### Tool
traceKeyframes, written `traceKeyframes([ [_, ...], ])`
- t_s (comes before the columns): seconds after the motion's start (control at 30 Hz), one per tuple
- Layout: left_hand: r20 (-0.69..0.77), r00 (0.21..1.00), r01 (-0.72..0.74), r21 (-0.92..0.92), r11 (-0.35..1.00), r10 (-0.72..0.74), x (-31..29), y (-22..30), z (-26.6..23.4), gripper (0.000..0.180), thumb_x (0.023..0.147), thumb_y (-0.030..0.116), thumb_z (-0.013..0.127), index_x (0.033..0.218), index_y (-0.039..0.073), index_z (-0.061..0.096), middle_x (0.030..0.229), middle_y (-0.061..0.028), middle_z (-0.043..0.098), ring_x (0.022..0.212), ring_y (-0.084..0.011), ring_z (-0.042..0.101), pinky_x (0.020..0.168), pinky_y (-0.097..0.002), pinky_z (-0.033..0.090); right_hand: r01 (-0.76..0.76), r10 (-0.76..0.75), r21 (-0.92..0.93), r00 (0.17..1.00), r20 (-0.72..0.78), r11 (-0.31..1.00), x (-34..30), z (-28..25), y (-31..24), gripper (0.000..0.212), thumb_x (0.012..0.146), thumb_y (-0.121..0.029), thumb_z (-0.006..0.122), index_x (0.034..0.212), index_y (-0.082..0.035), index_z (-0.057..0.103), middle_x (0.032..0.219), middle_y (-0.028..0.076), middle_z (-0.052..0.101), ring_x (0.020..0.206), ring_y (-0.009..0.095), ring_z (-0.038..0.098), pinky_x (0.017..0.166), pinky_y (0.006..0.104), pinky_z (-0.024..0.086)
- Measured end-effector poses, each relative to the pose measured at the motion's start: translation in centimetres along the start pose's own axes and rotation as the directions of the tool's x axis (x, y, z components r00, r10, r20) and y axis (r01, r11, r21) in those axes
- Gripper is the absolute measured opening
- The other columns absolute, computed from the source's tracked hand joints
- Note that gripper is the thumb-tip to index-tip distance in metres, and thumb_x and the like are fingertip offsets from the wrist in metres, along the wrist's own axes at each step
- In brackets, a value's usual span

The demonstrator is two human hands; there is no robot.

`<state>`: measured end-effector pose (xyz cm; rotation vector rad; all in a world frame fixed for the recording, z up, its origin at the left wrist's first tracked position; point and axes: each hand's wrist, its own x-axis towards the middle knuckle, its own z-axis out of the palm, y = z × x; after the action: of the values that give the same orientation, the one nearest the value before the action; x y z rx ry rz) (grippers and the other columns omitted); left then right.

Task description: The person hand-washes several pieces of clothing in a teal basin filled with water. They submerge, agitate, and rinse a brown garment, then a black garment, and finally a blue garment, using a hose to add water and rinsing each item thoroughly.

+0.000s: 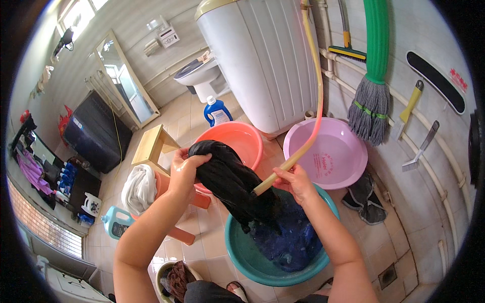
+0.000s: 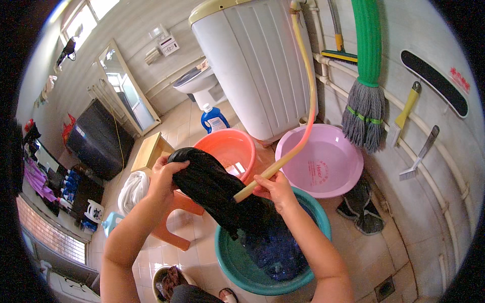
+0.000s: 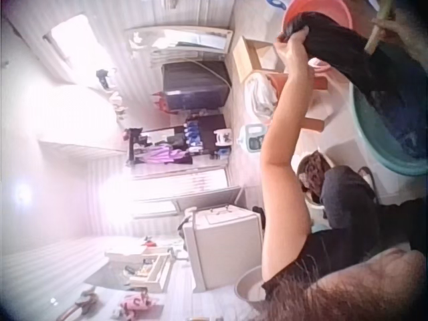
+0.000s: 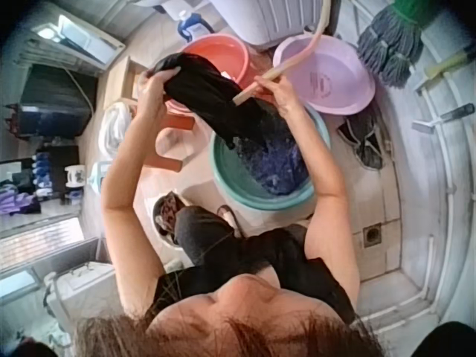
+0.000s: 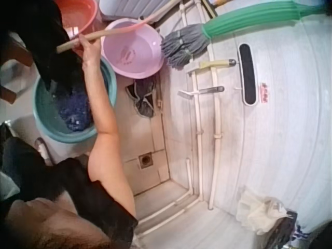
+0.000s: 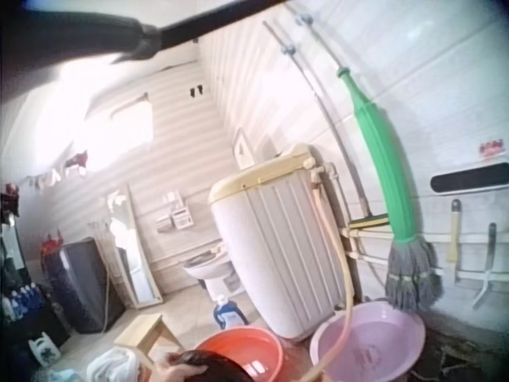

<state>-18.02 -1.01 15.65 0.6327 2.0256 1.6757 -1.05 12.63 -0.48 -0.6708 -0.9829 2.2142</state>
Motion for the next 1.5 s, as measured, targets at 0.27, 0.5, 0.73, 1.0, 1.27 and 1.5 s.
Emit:
traceKeyframes([
  [0.27, 0.001, 0.998, -0.058, 0.022, 0.998, 0.058, 0.0, 0.4, 0.2, 0.046, 0.065, 0.002, 0.067, 0.106, 0.001, 0.046, 0.091, -0.0097, 0.058, 0.079, -0.0203, 0.06, 0.062, -0.0297, 0.051, -0.006, 0.005, -0.057, 1.0, -0.01, 0.998, 0.5, -0.8, 1.2, 0.026, 0.079, -0.012, 0.066, 0.092, -0.002, 0.047, 0.079, 0.007, 0.057, 0.061, 0.015, 0.059, 0.058, 0.0285, 0.056],
  [0.5, 0.234, 0.937, -0.283, 0.079, 0.956, 0.258, 0.7, -1.1, -1.2, 0.046, 0.061, -0.012, 0.057, 0.104, 0.004, 0.051, 0.098, -0.0073, 0.06, 0.093, -0.0193, 0.057, 0.084, -0.0292, 0.043, 0.095, -0.092, 0.052, 0.994, -0.056, 0.994, 0.8, -1.2, -0.7, 0.026, 0.079, -0.014, 0.067, 0.092, -0.003, 0.047, 0.077, 0.005, 0.055, 0.06, 0.012, 0.058, 0.057, 0.0264, 0.055],
  [0.73, 0.282, 0.905, -0.335, 0.011, 0.942, 0.319, -0.1, -0.5, -1.5, 0.047, 0.063, -0.019, 0.055, 0.104, 0.002, 0.053, 0.097, -0.0067, 0.058, 0.093, -0.0166, 0.055, 0.086, -0.0259, 0.043, 0.129, -0.125, 0.039, 0.988, -0.089, 0.991, 0.9, -1.8, -1.4, 0.026, 0.079, -0.012, 0.067, 0.092, -0.003, 0.047, 0.076, 0.006, 0.056, 0.059, 0.014, 0.059, 0.054, 0.0268, 0.055],
  [1.0, 0.263, 0.905, -0.325, -0.083, 0.942, 0.335, -0.2, 0.4, -2.7, 0.046, 0.061, -0.021, 0.047, 0.099, 0.003, 0.058, 0.099, -0.0069, 0.06, 0.097, -0.0175, 0.056, 0.089, -0.0275, 0.043, 0.09, -0.104, -0.114, 0.988, -0.114, 0.989, 2.0, -3.4, 0.0, 0.025, 0.078, -0.011, 0.068, 0.089, -0.002, 0.048, 0.07, 0.007, 0.057, 0.051, 0.015, 0.058, 0.049, 0.028, 0.054],
  [1.27, 0.455, 0.851, -0.157, -0.254, 0.954, 0.262, -0.2, 0.1, -3.5, 0.035, 0.066, -0.02, 0.047, 0.086, 0.004, 0.064, 0.099, -0.0079, 0.061, 0.096, -0.0189, 0.057, 0.088, -0.0301, 0.044, 0.142, -0.157, -0.104, 0.977, -0.148, 0.984, 2.7, -3.3, -0.2, 0.025, 0.078, -0.012, 0.068, 0.09, -0.002, 0.047, 0.072, 0.007, 0.057, 0.053, 0.014, 0.059, 0.05, 0.0269, 0.054],
  [1.5, 0.576, 0.807, -0.091, -0.09, 0.992, 0.127, -1.1, -2.4, -1.3, 0.035, 0.072, -0.02, 0.043, 0.084, 0.005, 0.065, 0.095, -0.0049, 0.062, 0.09, -0.0155, 0.057, 0.085, -0.0278, 0.046, 0.115, -0.111, 0.083, 0.993, -0.046, 0.99, 0.7, -0.4, -3.1, 0.021, 0.08, -0.014, 0.066, 0.089, -0.005, 0.049, 0.072, 0.001, 0.052, 0.059, 0.009, 0.056, 0.056, 0.025, 0.055],
])
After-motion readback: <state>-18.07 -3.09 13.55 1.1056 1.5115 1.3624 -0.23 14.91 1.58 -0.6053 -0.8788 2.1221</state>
